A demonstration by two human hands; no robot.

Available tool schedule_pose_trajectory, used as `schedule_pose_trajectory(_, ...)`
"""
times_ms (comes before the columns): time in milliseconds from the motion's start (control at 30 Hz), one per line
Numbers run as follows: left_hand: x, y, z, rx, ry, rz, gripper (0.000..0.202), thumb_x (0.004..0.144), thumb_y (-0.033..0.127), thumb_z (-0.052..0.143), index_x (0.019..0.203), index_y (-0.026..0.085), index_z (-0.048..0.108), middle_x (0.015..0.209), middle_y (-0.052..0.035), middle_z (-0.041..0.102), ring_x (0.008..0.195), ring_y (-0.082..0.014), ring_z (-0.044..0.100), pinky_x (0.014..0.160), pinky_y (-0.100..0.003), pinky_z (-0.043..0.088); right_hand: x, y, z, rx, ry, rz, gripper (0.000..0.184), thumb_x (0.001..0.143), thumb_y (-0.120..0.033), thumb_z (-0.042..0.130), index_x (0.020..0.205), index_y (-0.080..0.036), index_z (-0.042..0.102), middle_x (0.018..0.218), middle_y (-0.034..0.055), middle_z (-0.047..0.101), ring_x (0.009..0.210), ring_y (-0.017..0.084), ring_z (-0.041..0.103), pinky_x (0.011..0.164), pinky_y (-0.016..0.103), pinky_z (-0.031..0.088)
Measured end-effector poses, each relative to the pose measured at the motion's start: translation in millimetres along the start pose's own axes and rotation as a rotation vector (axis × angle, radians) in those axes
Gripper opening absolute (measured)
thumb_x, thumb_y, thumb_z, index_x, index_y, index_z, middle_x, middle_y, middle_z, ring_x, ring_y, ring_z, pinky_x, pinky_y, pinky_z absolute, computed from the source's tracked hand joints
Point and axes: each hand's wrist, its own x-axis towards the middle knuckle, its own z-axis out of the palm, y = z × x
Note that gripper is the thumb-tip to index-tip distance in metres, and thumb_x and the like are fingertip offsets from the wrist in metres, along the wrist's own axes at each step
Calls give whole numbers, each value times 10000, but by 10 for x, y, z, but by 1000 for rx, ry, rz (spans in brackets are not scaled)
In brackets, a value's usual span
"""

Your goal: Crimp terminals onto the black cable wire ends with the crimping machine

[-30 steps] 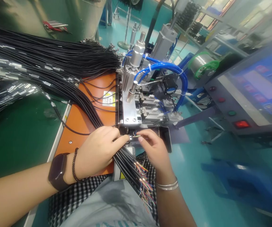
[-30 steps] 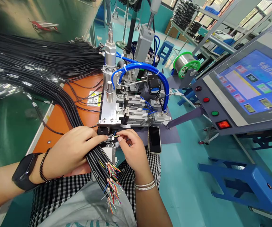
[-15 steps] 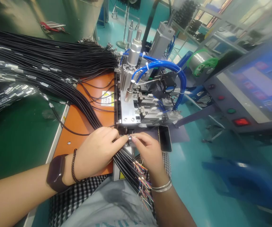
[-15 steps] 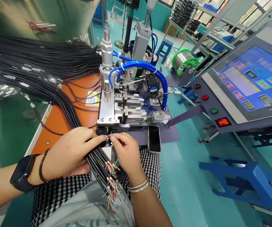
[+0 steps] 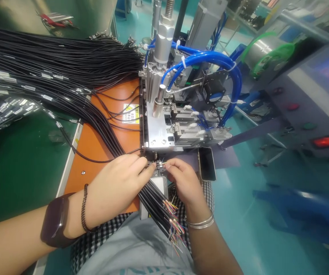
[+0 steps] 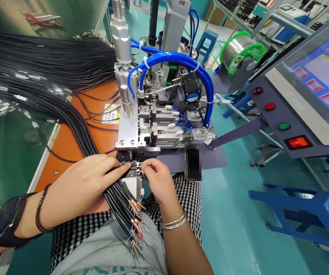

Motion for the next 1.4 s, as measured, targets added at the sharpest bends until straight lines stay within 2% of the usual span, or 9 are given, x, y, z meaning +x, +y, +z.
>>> schedule_pose_trajectory(267,33,16,-61,21,-61,-29,383,701,85,575,1080,115,621,872,-96,599,831,-276,588,687,-414,542,38,-14,7,-128,-5,-36,85,741,-238,563,678,-181,568,638,-42,520,615,112,442,596,231,348)
schedule_pose_trajectory(433,49,16,-35,42,-95,-31,369,735,97,550,1098,130,607,905,-96,582,825,-272,568,668,-415,528,68,32,0,-146,13,-58,67,725,-217,571,668,-182,560,626,-45,502,617,111,438,598,234,344)
schedule_pose_trajectory(533,45,15,1,51,-106,-34,409,758,72,518,1156,150,577,895,-84,565,849,-269,560,685,-407,517,80,79,4,-61,-1,-30,61,745,-246,586,733,-187,599,665,-39,522,619,106,441,588,231,347)
schedule_pose_trajectory(667,40,27,29,68,-116,-38,484,776,64,495,1244,187,521,892,-72,548,855,-264,551,691,-402,502,98,118,27,206,-26,49,140,750,-247,599,869,-207,661,716,-24,552,572,92,432,519,221,328)
schedule_pose_trajectory(800,61,41,20,53,-153,-65,481,782,106,506,1253,202,518,892,-70,534,823,-257,542,678,-398,491,96,100,35,294,-31,16,116,755,-232,613,841,-202,684,714,-18,555,543,72,389,477,205,269)
schedule_pose_trajectory(900,76,48,16,57,-172,-87,483,785,113,507,1254,225,516,889,-69,522,806,-249,537,678,-390,480,77,75,18,190,3,-59,78,768,-262,641,810,-206,675,663,-37,526,543,68,380,495,205,274)
schedule_pose_trajectory(1100,86,60,16,74,-172,-113,466,794,119,509,1240,254,521,845,-53,489,766,-235,520,662,-373,456,47,38,5,-60,45,-142,110,793,-296,632,789,-186,641,721,-19,572,667,108,482,623,238,368)
schedule_pose_trajectory(1233,85,67,-6,81,-183,-120,476,802,83,477,1237,271,521,819,-43,474,748,-228,515,649,-361,449,40,3,28,-153,58,-148,106,799,-278,598,779,-176,620,751,-6,587,707,127,512,653,248,386)
schedule_pose_trajectory(1400,87,82,-14,88,-187,-128,528,776,67,504,1261,274,504,827,-45,470,753,-230,519,656,-362,456,52,-2,25,-206,32,-136,144,806,-306,562,738,-182,585,723,-15,558,683,128,489,615,241,369)
